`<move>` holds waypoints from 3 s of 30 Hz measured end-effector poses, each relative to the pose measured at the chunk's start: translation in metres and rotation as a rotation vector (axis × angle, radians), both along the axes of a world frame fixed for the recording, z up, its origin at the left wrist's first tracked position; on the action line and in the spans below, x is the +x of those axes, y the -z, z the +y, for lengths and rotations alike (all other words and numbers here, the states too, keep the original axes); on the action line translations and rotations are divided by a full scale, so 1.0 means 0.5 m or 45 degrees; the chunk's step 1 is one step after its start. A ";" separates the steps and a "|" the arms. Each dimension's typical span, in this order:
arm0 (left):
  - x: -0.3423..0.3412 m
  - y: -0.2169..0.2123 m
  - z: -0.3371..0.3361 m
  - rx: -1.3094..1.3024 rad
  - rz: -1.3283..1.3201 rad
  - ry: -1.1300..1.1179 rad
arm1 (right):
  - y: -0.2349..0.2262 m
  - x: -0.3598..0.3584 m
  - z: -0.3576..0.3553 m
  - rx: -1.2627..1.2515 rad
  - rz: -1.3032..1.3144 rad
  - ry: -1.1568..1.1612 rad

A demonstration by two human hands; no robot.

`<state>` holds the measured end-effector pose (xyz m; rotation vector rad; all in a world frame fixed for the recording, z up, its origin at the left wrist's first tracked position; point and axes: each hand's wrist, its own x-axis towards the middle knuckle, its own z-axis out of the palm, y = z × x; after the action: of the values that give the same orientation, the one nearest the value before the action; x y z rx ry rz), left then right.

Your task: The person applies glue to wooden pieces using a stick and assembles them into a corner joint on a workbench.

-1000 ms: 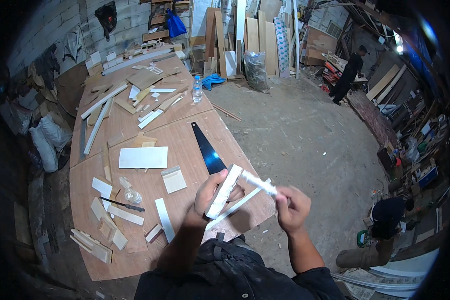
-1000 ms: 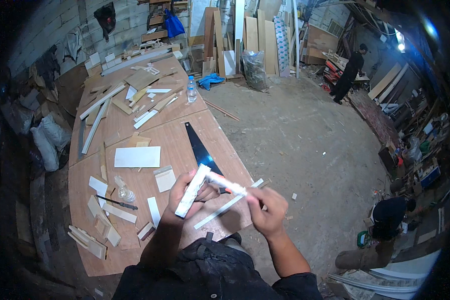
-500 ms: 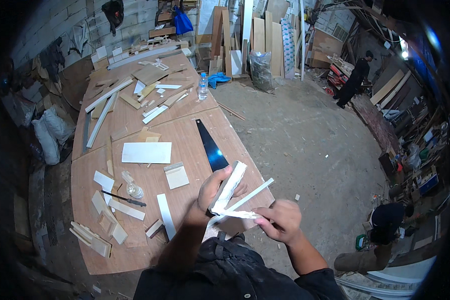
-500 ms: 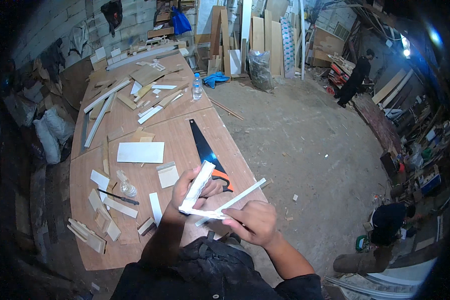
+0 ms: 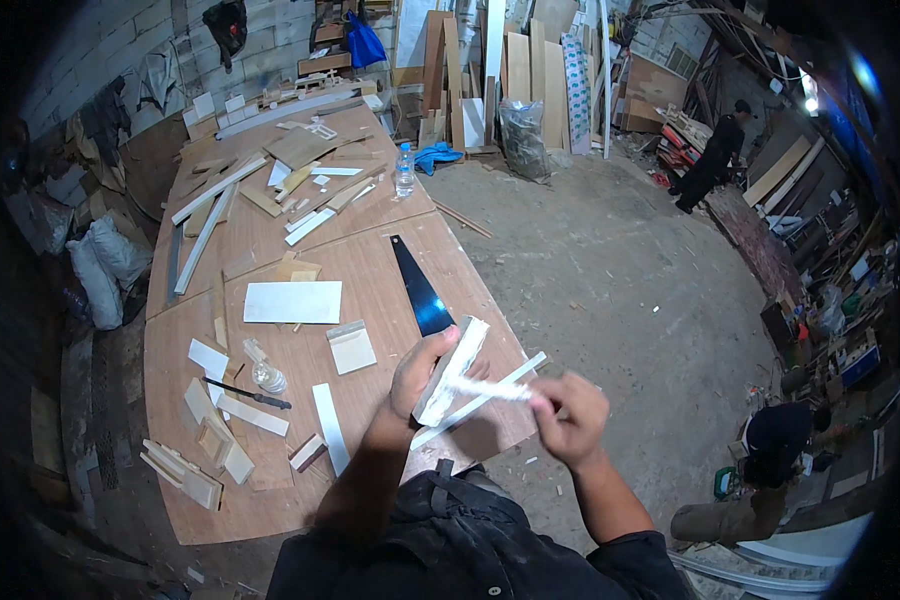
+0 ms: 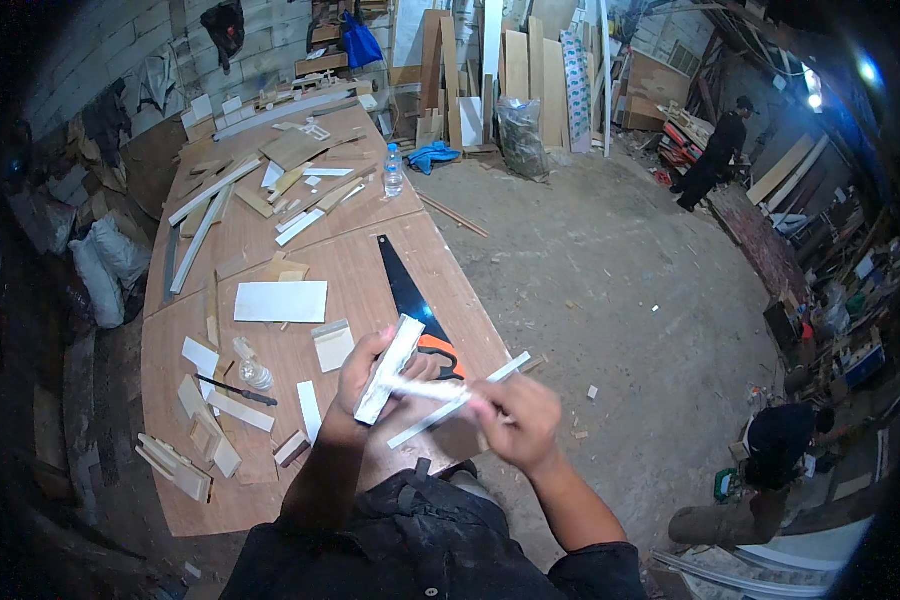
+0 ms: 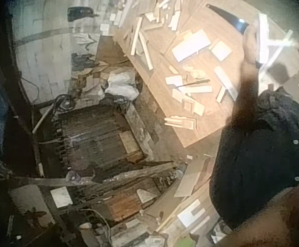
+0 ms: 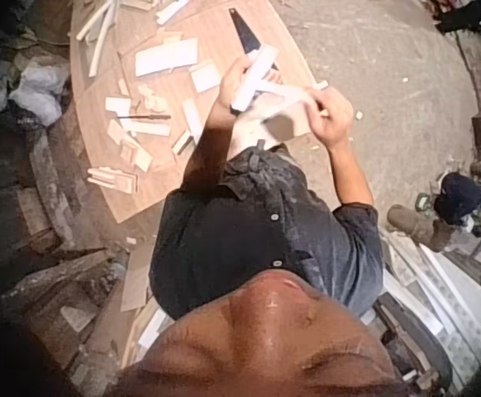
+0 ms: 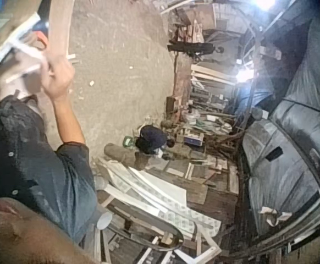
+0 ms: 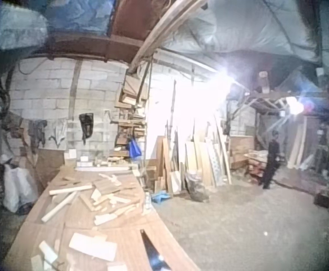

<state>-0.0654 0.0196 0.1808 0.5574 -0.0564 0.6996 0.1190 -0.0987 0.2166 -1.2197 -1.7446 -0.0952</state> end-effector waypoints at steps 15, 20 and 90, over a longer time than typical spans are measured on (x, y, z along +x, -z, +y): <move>0.096 -0.017 -0.024 -0.164 0.286 -0.231 | 0.010 0.090 0.005 -0.069 0.355 0.088; 0.149 -0.019 -0.016 0.101 0.023 -0.095 | -0.001 0.132 -0.018 -0.124 0.262 -0.126; 0.274 -0.057 -0.043 -0.067 0.304 -0.622 | 0.035 0.274 0.087 0.082 0.215 -0.301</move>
<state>0.0714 -0.0019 0.2094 0.6069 0.3306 1.0995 0.2560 -0.0554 0.1993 -0.9404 -1.7105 0.0883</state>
